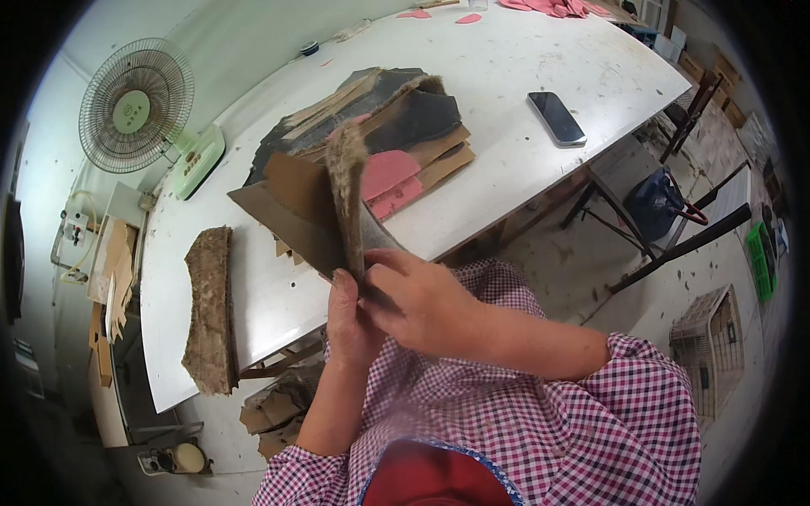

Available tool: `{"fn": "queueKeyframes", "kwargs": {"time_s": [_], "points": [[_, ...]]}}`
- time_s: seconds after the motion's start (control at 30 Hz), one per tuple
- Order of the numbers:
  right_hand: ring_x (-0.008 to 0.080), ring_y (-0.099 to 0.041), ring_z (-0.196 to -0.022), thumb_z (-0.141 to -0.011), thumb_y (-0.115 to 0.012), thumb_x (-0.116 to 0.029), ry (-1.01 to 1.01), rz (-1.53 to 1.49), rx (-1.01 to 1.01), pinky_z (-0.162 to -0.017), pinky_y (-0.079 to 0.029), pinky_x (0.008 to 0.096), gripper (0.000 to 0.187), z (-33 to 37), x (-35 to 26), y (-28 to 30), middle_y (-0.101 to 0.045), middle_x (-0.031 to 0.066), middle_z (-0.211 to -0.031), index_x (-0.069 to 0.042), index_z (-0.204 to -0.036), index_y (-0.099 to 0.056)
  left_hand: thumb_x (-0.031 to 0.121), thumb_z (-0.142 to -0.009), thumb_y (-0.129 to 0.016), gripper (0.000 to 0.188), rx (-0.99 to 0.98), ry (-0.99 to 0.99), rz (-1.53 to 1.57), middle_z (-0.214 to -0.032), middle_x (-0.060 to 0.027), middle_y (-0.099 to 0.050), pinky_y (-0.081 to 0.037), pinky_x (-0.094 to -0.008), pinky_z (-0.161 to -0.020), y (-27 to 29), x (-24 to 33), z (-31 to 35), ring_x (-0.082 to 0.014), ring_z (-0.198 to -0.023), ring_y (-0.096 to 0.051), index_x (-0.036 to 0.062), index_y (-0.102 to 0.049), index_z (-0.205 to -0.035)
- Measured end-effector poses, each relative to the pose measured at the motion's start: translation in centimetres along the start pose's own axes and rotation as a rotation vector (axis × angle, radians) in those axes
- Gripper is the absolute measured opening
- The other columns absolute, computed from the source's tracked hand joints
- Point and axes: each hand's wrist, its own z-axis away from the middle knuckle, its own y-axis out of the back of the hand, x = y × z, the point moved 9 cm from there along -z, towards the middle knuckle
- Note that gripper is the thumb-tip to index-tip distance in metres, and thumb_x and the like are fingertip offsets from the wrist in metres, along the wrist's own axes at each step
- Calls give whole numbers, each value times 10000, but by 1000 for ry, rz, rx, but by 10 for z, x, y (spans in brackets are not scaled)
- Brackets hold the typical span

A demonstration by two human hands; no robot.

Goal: The person repeatedly picks up individual pieces of material from a stack on a table, turns them over to inspect both sides, and places them back on the stack. The person handles the materials one at a time throughout the clip.

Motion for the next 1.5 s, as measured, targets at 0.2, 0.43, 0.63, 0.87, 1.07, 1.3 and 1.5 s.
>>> {"fn": "queueKeyframes", "kwargs": {"time_s": [0.2, 0.43, 0.63, 0.87, 1.07, 1.3, 1.5], "points": [[191, -620, -842, -869, -620, -69, -328, -557, -15, -741, -508, 296, 127, 6, 43, 6, -633, 85, -931, 2, -973, -607, 282, -962, -540, 530, 171, 10, -226, -1339, -127, -500, -419, -406, -1031, 25, 18, 8, -256, -1213, -506, 16, -383, -1394], [91, -555, -810, -932, -594, -162, -815, -818, 137, -744, -472, 242, 175, 45, 149, 32, -606, 37, -871, 10, -957, -612, 139, -848, -493, 440, 272, 387, 75, -1171, -193, -627, -498, -443, -943, 80, 7, 30, -327, -1057, -621, -84, -522, -1226], [151, -627, -932, -936, -608, -195, -928, -1051, 108, -816, -499, 280, 345, 45, 122, 16, -663, 125, -1051, 100, -1114, -600, 127, -827, -484, 469, 304, 401, 94, -1214, -201, -607, -498, -442, -945, 76, -2, 38, -327, -1073, -612, -89, -505, -1243], [113, -615, -754, -945, -584, -183, -637, -498, 188, -719, -513, 292, 259, 26, 110, 42, -705, 85, -895, 37, -1061, -655, 106, -734, -495, 620, 368, 310, 183, -1284, -210, -557, -468, -468, -988, 59, 4, 53, -371, -1135, -566, -66, -433, -1327], [100, -595, -765, -937, -556, -119, -468, -365, 93, -727, -505, 311, 195, 10, 111, 10, -670, 179, -819, -5, -1061, -651, 114, -683, -531, 717, 118, 234, 372, -1299, -218, -539, -451, -501, -1006, 25, -3, 46, -393, -1172, -540, -56, -392, -1366], [121, -606, -875, -910, -600, -107, -828, -937, -98, -776, -504, 298, 241, 20, 102, -55, -700, 64, -988, 29, -1097, -669, 134, -673, -532, 726, 80, 258, 356, -1287, -219, -547, -473, -483, -984, 19, -17, 42, -384, -1143, -564, -61, -398, -1359], [200, -641, -929, -932, -595, -176, -598, -518, -145, -813, -505, 340, 263, 16, 135, -53, -694, 117, -1021, 13, -1106, -651, 160, -712, -496, 694, 267, 258, 136, -1304, -210, -534, -437, -476, -1028, 17, -5, 48, -375, -1185, -535, -46, -392, -1366]]}}
